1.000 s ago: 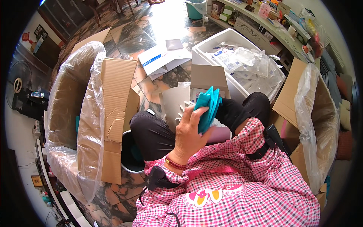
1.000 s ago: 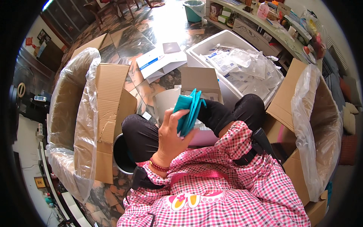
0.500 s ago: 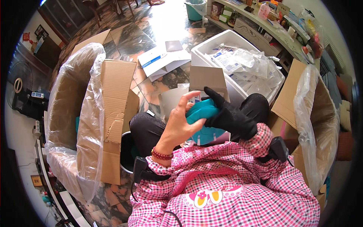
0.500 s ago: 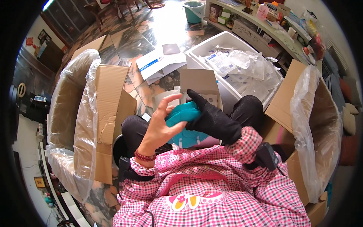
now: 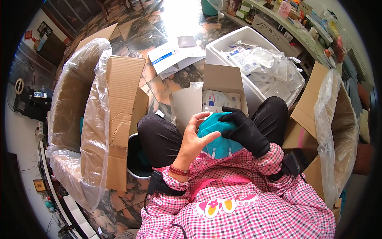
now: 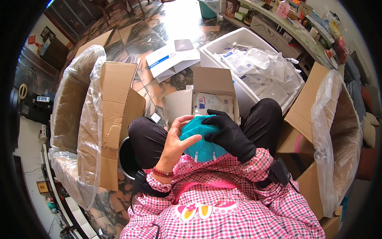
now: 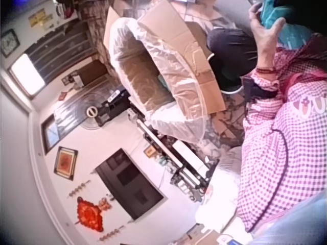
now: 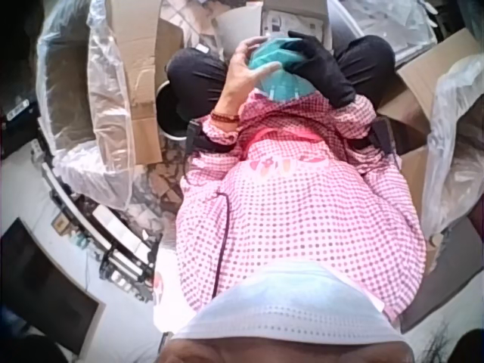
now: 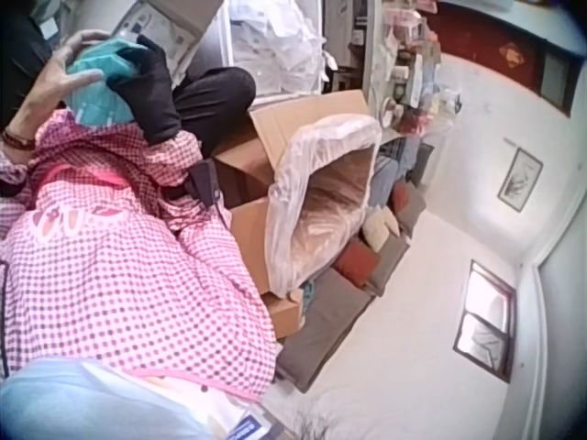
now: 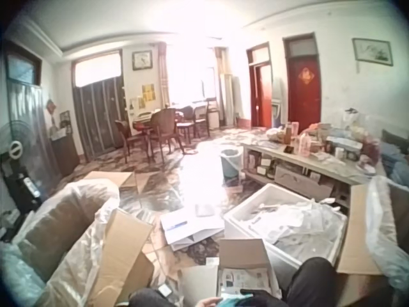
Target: Unpacking and inspecting medical masks from boxes and organizing them.
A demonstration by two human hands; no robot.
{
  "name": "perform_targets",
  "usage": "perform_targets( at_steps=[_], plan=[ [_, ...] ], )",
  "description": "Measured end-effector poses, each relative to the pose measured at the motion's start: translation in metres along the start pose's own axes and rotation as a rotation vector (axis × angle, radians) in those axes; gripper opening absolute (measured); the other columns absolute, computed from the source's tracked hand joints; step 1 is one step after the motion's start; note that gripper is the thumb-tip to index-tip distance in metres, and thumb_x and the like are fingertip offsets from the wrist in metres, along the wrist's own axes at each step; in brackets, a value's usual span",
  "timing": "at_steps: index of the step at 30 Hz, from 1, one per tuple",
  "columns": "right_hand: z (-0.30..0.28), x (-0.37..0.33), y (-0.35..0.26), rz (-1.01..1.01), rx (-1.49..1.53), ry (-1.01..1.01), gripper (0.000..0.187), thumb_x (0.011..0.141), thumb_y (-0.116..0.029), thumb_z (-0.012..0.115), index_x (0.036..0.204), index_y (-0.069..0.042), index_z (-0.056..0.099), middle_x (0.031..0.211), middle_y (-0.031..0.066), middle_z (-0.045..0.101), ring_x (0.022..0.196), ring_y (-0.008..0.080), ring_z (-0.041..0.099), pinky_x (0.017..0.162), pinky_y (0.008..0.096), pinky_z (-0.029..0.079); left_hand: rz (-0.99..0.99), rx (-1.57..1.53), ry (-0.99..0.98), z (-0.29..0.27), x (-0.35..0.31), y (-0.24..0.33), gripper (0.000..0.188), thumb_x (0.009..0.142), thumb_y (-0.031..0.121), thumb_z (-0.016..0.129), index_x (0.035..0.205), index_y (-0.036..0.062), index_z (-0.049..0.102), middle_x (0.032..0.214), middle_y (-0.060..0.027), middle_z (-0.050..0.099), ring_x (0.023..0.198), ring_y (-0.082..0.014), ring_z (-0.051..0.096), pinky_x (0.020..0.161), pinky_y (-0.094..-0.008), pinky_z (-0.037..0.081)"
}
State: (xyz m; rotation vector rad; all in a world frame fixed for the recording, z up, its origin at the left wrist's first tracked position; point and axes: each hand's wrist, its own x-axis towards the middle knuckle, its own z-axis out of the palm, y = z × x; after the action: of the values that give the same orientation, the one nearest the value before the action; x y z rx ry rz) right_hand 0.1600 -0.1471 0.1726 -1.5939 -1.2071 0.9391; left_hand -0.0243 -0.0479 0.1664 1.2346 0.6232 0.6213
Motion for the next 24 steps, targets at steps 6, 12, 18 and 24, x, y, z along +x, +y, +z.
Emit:
perform_targets(
  at_steps=[6,12,18,24],
  plan=[
    [-0.007,0.004,0.010,-0.271,-0.221,0.027,0.045,0.079,-0.013,0.082,0.118,-0.003,0.062,0.134,0.0203,0.057,0.123,0.0343,0.059,0.099,0.0410,0.051,-0.121,0.176,-0.177,0.002,0.003,0.001,0.056,0.083,0.019,0.084,0.128,0.0011,0.056,0.112,-0.0075,0.066,0.103,-0.0142,0.063,0.093,-0.0288,0.052],
    [-0.014,0.010,0.001,0.243,0.104,-0.103,0.030,0.087,-0.013,0.076,0.112,-0.003,0.064,0.099,0.0086,0.068,0.092,0.0195,0.065,0.083,0.0346,0.053,-0.032,0.278,-0.188,-0.008,0.019,0.009,0.050,0.097,0.038,0.065,0.130,0.0015,0.057,0.117,-0.0093,0.066,0.112,-0.0161,0.060,0.100,-0.0308,0.047],
    [-0.011,0.010,0.012,0.324,0.278,-0.064,0.029,0.089,-0.014,0.074,0.113,-0.001,0.064,0.098,0.0071,0.067,0.090,0.0150,0.061,0.083,0.0317,0.051,-0.083,-0.421,-0.173,0.001,0.007,-0.006,0.083,0.094,0.069,0.051,0.141,0.0011,0.045,0.136,-0.0143,0.057,0.126,-0.0231,0.056,0.109,-0.0369,0.044],
    [0.004,0.007,0.007,0.107,0.077,0.198,0.042,0.086,-0.018,0.079,0.121,-0.001,0.064,0.109,0.0111,0.071,0.101,0.0165,0.066,0.090,0.0321,0.052,-0.149,-0.487,-0.073,-0.002,0.014,-0.021,0.069,0.101,0.063,0.041,0.133,0.0025,0.051,0.128,-0.0133,0.061,0.117,-0.0217,0.061,0.100,-0.0356,0.051]
  ],
)
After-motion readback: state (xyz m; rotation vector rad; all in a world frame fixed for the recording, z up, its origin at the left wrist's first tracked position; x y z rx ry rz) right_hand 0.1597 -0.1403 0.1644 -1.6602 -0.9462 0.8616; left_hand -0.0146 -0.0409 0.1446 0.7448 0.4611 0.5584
